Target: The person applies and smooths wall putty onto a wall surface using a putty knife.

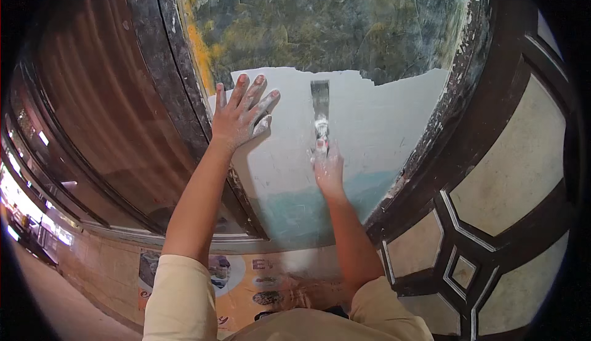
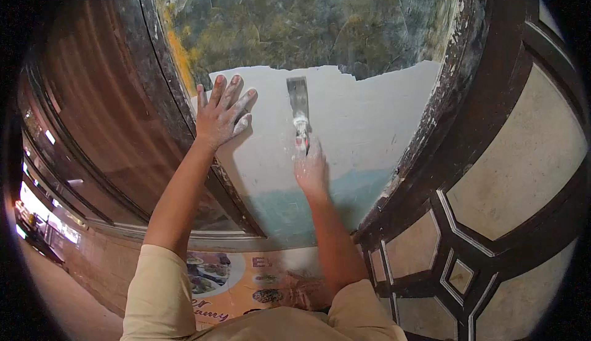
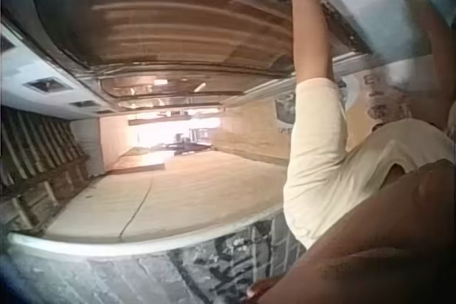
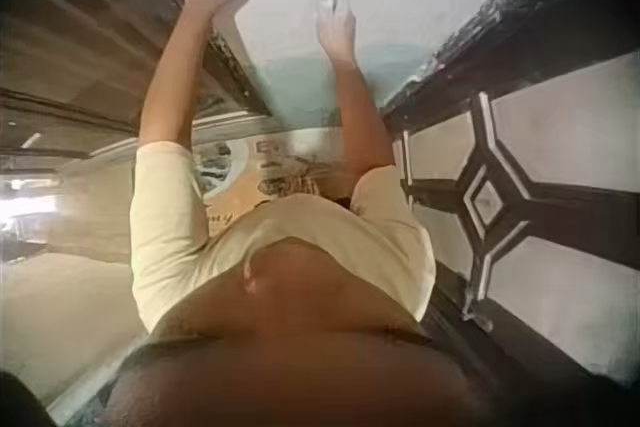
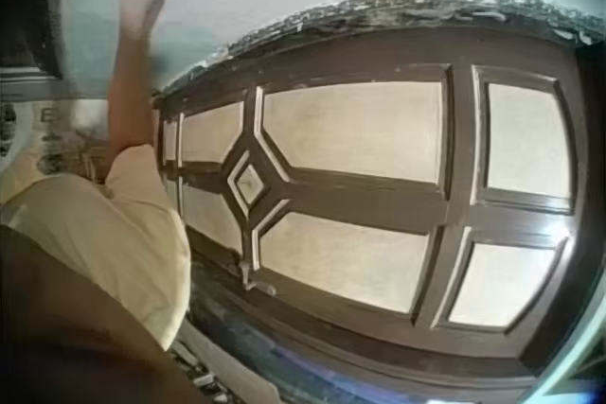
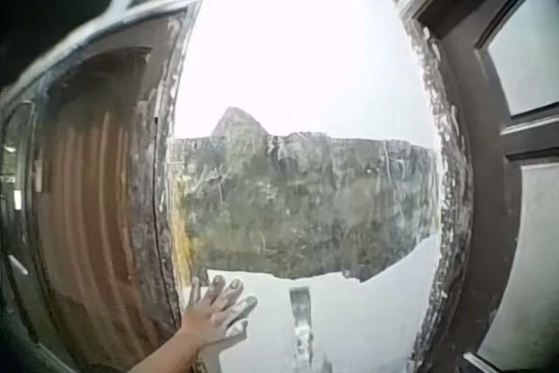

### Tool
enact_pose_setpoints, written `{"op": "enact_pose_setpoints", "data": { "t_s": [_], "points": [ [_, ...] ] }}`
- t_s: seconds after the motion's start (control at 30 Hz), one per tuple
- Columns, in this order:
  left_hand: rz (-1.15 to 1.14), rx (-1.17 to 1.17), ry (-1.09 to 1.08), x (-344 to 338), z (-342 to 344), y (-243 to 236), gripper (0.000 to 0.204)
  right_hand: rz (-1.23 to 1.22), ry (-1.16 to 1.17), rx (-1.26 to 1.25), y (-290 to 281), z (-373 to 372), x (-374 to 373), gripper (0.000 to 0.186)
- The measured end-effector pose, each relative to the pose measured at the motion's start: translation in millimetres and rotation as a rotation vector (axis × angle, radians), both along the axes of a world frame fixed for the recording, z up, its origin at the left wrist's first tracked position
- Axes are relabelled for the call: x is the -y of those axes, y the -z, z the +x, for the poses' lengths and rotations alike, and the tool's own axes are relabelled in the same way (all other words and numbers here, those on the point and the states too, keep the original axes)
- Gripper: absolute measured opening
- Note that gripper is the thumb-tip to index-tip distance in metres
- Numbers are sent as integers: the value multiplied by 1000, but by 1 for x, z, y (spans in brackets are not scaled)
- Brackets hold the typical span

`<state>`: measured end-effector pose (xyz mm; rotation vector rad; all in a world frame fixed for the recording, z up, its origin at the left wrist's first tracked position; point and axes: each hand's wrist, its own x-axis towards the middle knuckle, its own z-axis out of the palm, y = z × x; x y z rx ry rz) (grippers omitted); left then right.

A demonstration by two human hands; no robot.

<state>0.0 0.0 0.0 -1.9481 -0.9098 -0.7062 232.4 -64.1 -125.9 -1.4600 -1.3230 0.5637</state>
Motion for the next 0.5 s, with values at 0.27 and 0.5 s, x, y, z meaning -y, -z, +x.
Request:
{"op": "enact_pose_setpoints", "data": {
  "t_s": [0.27, 0.5],
  "points": [
    [35, 29, 58, -3, 15, 1, 65, 260, 68, -92, 36, 16, -2, 38],
    [35, 20, 14, 1, 10, 0, 69, 228, 92, -12, -70, 40, 16, 28]
  ]
}}
